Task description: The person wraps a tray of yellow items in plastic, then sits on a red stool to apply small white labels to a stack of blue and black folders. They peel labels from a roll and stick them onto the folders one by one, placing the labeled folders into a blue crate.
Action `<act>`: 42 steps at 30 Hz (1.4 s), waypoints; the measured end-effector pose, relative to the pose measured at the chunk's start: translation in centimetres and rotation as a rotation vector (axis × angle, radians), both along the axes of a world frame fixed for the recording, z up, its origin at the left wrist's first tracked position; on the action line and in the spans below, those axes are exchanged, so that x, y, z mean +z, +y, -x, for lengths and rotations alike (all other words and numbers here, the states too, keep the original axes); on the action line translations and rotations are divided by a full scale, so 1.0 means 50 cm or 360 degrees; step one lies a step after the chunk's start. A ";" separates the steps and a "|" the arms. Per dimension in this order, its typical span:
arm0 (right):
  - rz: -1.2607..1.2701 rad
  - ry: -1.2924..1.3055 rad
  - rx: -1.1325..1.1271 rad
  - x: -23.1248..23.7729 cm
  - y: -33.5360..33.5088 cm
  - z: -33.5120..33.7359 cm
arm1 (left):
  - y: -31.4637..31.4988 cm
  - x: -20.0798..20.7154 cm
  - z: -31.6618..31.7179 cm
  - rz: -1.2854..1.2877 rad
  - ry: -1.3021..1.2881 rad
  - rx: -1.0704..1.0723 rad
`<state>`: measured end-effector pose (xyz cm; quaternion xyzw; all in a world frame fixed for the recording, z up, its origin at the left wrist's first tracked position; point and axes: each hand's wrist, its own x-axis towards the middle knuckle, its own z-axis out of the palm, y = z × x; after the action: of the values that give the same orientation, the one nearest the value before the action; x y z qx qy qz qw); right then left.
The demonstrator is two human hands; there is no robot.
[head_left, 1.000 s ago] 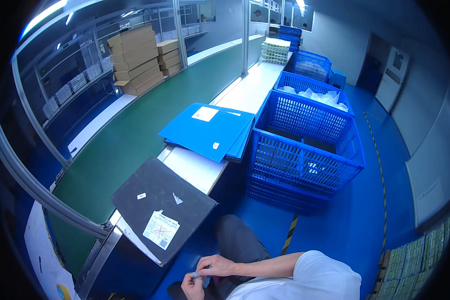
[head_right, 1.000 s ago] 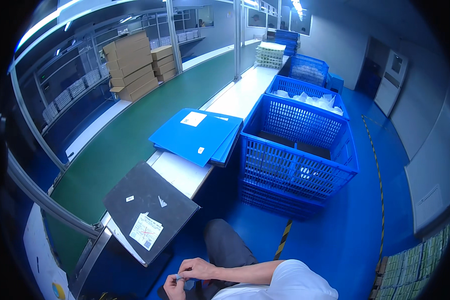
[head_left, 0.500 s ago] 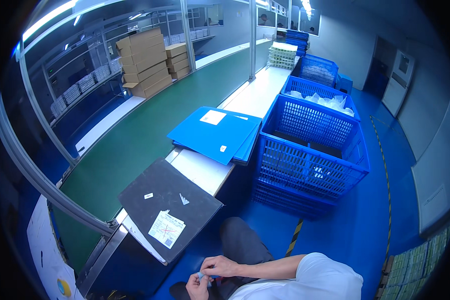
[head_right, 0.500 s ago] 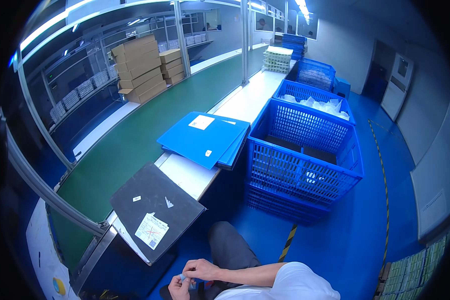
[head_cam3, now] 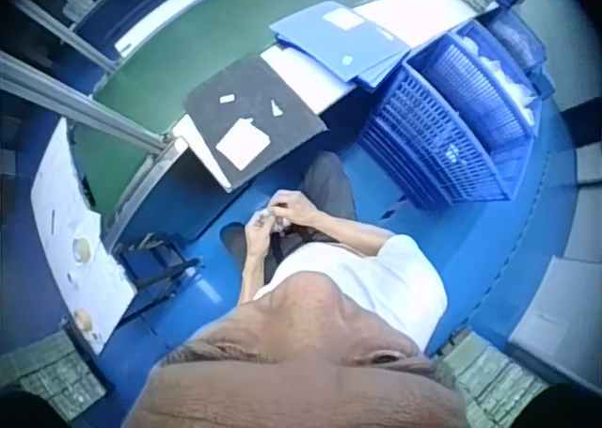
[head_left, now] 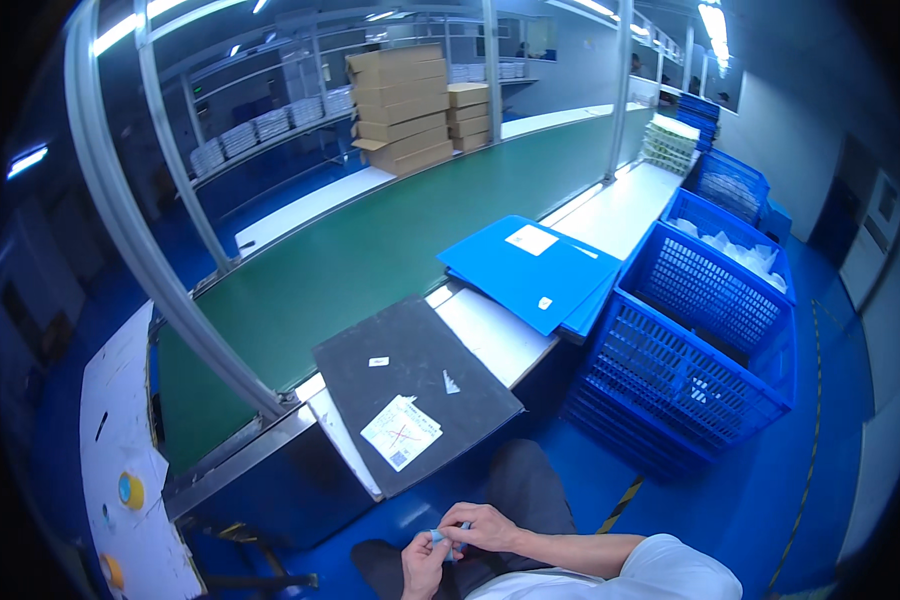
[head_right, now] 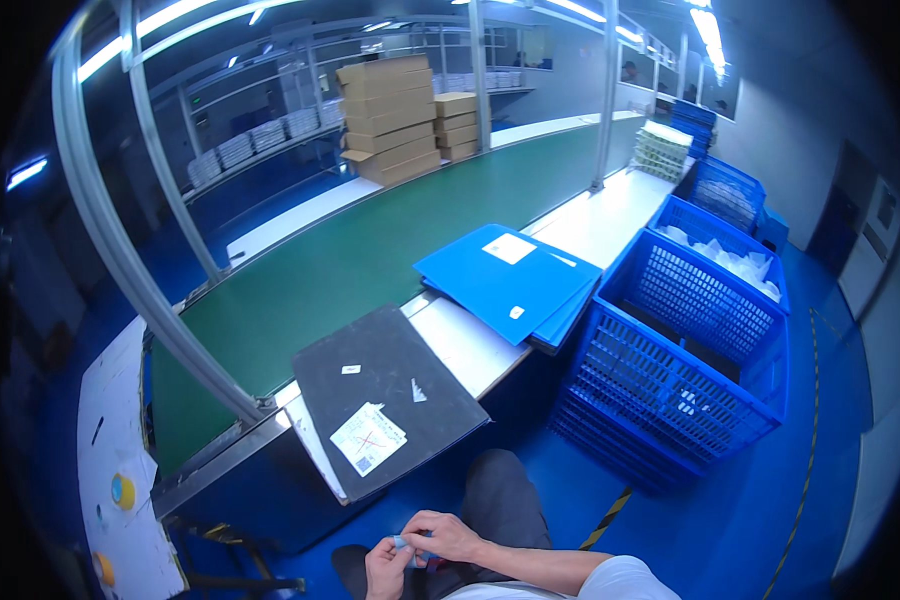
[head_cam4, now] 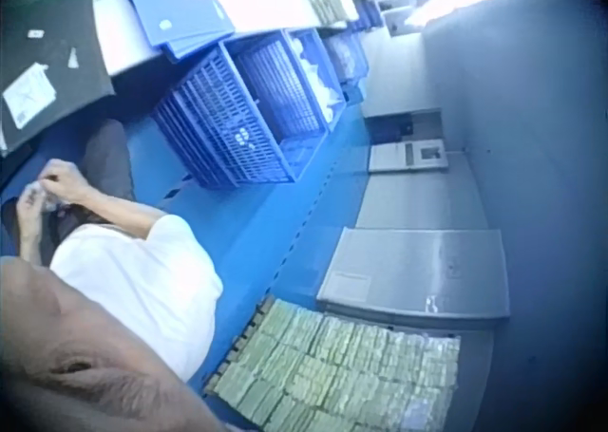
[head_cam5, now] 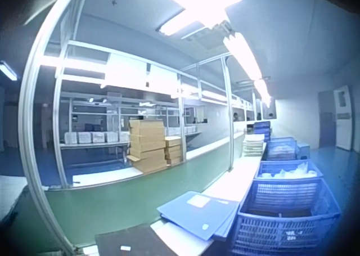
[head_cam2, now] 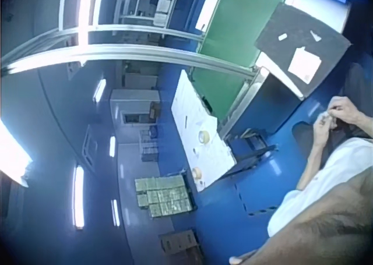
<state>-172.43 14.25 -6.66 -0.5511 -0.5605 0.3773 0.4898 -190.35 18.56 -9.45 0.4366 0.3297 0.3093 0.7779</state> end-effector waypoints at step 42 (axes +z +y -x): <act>-0.1060 -0.1803 -0.0199 0.178 0.274 -0.342 | -0.044 -0.056 0.016 0.0133 0.0389 0.0001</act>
<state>-155.33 27.94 2.26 -0.5148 -0.7852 -0.1938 0.2844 -191.14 16.36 -12.26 0.4380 0.4349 0.2400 0.7492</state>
